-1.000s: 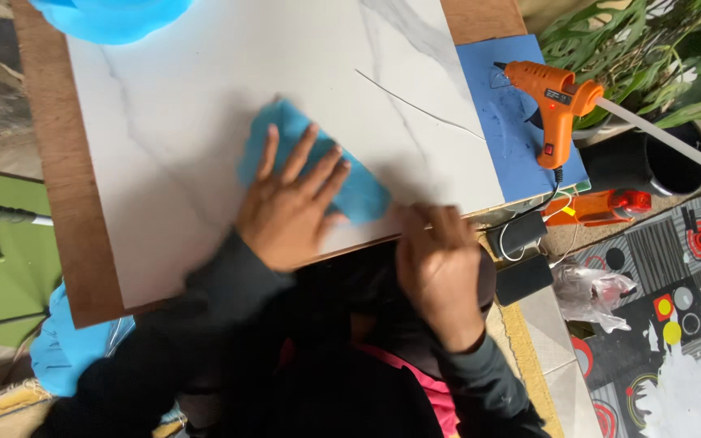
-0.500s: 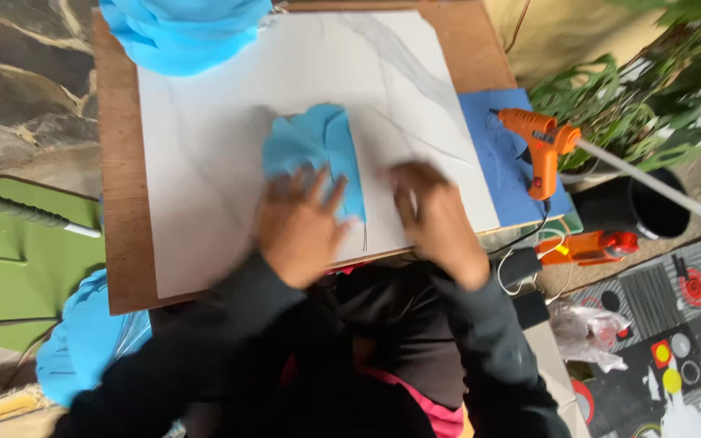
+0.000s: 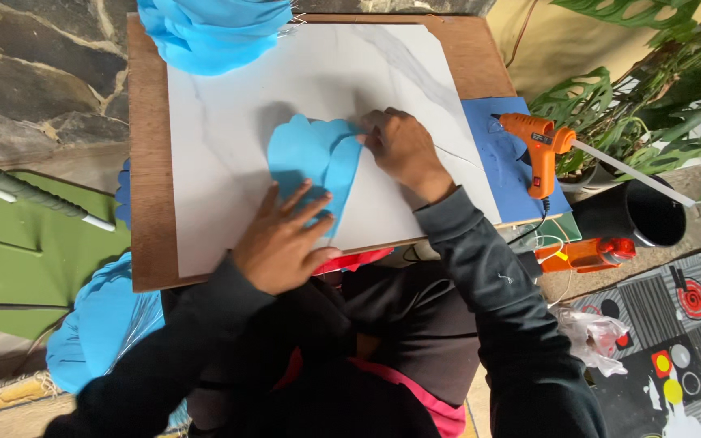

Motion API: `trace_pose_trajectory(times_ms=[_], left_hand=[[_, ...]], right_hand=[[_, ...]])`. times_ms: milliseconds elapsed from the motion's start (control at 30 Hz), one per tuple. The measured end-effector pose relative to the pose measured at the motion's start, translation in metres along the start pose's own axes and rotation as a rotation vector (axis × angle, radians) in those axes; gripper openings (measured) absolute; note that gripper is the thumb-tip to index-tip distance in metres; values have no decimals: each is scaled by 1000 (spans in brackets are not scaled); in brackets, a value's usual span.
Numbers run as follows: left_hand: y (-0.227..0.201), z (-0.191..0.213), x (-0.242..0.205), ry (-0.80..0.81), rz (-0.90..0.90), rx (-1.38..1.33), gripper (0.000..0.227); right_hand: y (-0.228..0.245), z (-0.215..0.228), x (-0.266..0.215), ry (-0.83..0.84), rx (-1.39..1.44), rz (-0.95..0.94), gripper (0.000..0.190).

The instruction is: The person folds a blue petal-shaped paper, inserts a wire through it, and applies hot glue to the fold by hand.

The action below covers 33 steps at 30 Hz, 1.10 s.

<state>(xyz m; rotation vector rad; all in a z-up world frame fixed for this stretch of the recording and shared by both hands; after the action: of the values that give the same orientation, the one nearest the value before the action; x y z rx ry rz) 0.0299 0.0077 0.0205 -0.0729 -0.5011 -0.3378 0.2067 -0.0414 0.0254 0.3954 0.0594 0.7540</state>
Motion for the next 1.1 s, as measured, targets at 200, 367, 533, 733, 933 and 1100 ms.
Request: trace_pose_trajectory(times_ms=[200,367,533,733,933,1100], left_hand=[[20,-3,-9,5,-106,-148,36],[19,-12,-11,138,-117,-110,44],[13,-16,-14,109,-108,12,55],[-4,-3,-2,-19,31,159,66],[-26,-7,6,-61,263,249,73],[-33,-19,6,-105,245,135,76]], right_hand=[[-8,-11,3,-68,-30,-141,20],[-20,-28,13,-82,-50,-163,12],[-30,-13,-8,-183,126,-134,11],[-30,13,-55,-235,371,-181,18],[-22,14,-84,-243,354,-204,31],[-26,7,-91,-267,200,-184,26]])
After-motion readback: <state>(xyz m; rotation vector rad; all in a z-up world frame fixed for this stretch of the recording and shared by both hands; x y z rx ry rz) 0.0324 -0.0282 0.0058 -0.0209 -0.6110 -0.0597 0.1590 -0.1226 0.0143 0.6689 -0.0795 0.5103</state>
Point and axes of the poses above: each hand's wrist, its own x-axis towards the middle knuckle, its own z-axis out of the back of the hand, y = z × x, the point moved 9 cm from there along x, towards the middle knuckle, and after that the axes turned 9 degrees about x, right-handed, at the moved point
